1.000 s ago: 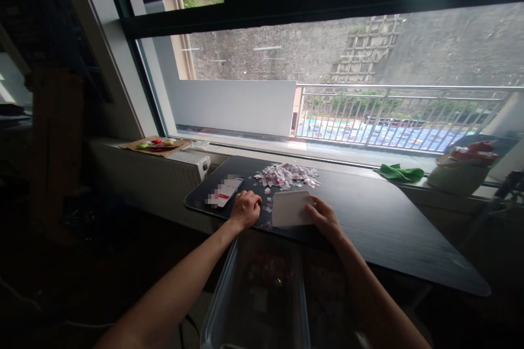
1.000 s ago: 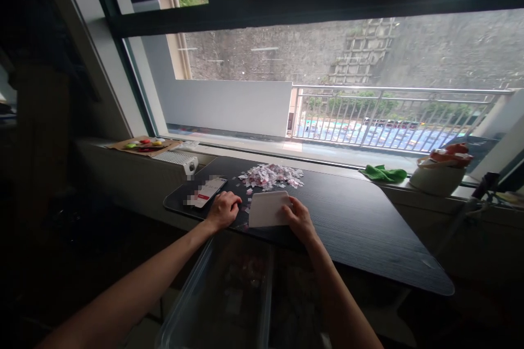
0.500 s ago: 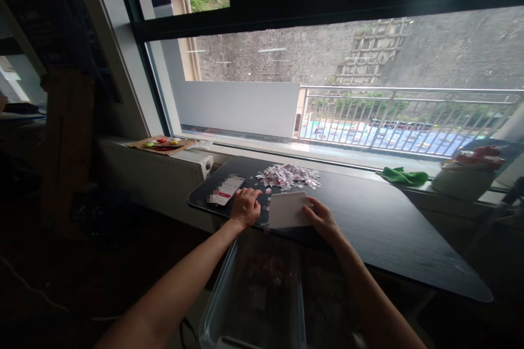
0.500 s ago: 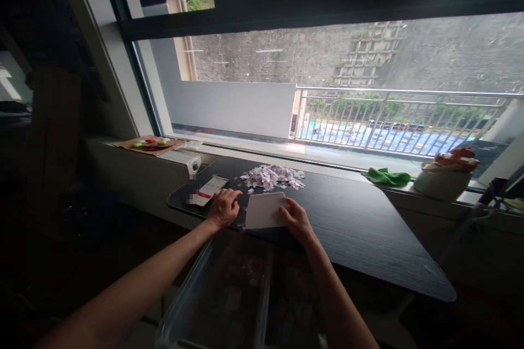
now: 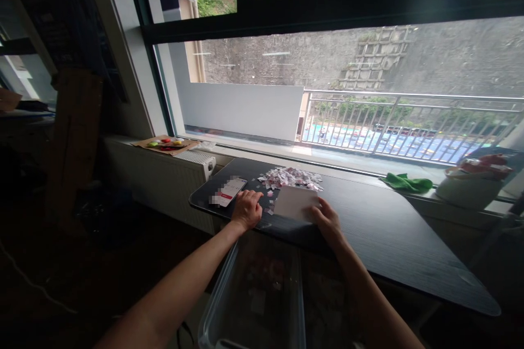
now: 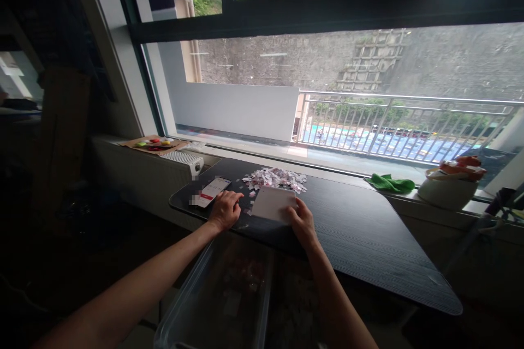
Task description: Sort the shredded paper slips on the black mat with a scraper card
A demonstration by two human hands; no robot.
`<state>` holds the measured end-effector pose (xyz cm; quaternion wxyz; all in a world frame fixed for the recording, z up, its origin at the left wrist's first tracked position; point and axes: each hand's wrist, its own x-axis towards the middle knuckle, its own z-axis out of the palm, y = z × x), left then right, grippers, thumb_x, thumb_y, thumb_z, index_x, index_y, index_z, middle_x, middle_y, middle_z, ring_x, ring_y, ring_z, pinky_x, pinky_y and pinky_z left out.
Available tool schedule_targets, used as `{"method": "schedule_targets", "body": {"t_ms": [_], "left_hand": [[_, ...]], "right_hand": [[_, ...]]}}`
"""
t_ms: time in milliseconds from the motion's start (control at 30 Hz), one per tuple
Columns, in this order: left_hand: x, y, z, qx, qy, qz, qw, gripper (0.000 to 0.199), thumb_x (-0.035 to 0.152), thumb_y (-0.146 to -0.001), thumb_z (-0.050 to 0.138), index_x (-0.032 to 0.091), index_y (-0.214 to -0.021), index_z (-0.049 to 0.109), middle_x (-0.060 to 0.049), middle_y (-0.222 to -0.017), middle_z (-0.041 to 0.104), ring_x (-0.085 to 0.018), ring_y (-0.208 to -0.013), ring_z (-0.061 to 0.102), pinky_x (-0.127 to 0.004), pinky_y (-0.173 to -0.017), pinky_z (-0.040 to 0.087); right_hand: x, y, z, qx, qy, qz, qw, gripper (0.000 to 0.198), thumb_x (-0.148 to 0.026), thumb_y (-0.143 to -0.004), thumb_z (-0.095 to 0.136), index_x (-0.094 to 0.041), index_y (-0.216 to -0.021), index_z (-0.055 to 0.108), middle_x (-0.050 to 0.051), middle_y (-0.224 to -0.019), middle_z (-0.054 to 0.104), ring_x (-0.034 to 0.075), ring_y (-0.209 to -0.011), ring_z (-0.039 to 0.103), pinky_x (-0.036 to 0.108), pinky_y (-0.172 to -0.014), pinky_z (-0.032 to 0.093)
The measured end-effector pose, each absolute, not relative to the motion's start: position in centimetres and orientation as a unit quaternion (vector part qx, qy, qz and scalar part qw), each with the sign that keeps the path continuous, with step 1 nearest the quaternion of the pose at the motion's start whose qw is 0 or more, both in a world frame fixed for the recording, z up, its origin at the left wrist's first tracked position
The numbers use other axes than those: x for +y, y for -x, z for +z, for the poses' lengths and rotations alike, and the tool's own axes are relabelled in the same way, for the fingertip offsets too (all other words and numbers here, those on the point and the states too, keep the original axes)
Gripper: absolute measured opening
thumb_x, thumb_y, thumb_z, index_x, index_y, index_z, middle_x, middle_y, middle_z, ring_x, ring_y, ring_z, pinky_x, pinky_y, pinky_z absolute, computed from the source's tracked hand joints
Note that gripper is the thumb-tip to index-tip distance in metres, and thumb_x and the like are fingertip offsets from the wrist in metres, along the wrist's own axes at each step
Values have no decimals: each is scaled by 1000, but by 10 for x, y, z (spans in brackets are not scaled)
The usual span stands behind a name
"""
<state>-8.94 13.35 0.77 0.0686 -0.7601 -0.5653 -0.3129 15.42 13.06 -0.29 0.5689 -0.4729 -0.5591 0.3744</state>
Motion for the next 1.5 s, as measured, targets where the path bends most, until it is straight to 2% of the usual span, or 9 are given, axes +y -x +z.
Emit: {"method": "schedule_targets", "body": {"t_ms": [167,333,533,700,967,1233,1500], "left_hand": [[133,89,8,-567,761,-308,69,34,10,-72,46,17,-102,61,-7,-90,62,-24,-91,52,-39,-88,36],[134,89,7,-569,760,-307,68,34,10,-72,46,17,-102,61,-7,-89,62,-23,-91,52,-38,-89,36],[134,89,7,-571,760,-302,68,34,10,-73,46,18,-102,60,-6,-89,62,-23,-92,52,-38,-89,36],[133,88,8,-576,758,-298,71,34,10,-72,46,19,-102,60,-6,-89,62,-22,-91,52,-38,-89,36],[135,89,6,-573,759,-300,71,34,10,-72,46,19,-102,60,-6,-88,62,-23,-90,52,-38,-87,37],[136,89,4,-574,756,-306,67,33,10,-73,46,19,-101,60,-6,-87,63,-23,-89,54,-39,-86,38],[139,91,3,-572,741,-347,55,29,12,-81,40,20,-100,60,-6,-92,66,-23,-91,56,-38,-86,39]], "right_hand": [[135,-145,0,-573,501,340,552,49,-38,-71,55,-16,-114,54,5,-82,71,20,-70,66,37,-70,54],[131,-142,1,-573,522,308,551,44,-36,-70,53,-15,-108,57,6,-82,71,20,-70,65,35,-67,54],[132,-140,-2,-575,497,322,564,55,-44,-73,55,-14,-118,51,9,-85,72,21,-69,67,31,-58,53],[132,-142,-2,-566,512,317,563,44,-38,-70,56,-16,-107,57,7,-80,72,21,-68,67,35,-66,54],[137,-139,-10,-579,450,366,573,51,-45,-70,61,-17,-112,55,7,-82,73,20,-69,68,34,-65,55],[137,-141,-10,-583,440,382,567,42,-42,-70,62,-17,-103,57,6,-81,72,21,-72,69,33,-65,56],[145,-121,-3,-587,446,392,550,36,-39,-66,63,-20,-95,53,3,-76,71,19,-67,67,32,-63,54]]}}
